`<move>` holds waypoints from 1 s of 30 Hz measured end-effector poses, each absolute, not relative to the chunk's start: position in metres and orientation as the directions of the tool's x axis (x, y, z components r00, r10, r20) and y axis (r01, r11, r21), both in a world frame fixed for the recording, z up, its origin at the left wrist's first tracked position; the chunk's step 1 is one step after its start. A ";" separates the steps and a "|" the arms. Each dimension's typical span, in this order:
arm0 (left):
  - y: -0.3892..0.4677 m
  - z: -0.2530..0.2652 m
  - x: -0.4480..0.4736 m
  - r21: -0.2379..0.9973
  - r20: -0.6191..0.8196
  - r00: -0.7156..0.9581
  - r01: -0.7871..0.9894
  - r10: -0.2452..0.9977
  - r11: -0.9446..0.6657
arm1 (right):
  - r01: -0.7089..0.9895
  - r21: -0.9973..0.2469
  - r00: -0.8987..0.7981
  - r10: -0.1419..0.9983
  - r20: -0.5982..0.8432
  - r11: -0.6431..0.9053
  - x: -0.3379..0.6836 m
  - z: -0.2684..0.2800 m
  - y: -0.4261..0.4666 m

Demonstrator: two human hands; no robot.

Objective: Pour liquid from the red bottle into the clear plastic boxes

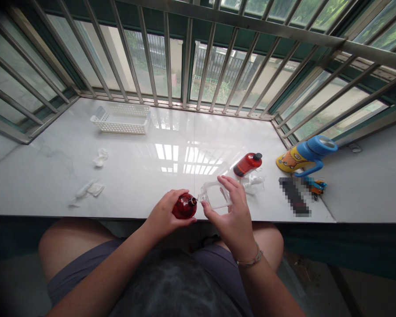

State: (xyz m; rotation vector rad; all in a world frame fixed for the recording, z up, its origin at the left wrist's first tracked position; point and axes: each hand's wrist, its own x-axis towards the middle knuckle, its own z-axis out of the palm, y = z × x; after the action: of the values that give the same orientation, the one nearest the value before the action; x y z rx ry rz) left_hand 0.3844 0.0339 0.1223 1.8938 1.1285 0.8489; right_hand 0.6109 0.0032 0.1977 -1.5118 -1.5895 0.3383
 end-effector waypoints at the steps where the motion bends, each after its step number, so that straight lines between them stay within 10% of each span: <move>1: 0.034 0.122 0.384 0.858 0.158 0.389 0.401 0.908 -0.321 | 0.660 -0.719 0.141 0.904 0.404 0.218 0.611 0.198 0.003; 30: 0.033 0.124 0.383 0.863 0.148 0.372 0.404 0.916 -0.304 | 0.723 -0.629 0.064 0.879 0.473 0.286 0.608 0.206 0.006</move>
State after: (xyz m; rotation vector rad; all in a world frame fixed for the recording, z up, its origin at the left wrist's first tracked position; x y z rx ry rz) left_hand 0.3829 0.0332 0.1239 1.8744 1.1460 0.8534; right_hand 0.6081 0.0058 0.2063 -1.4751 -1.6934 0.2275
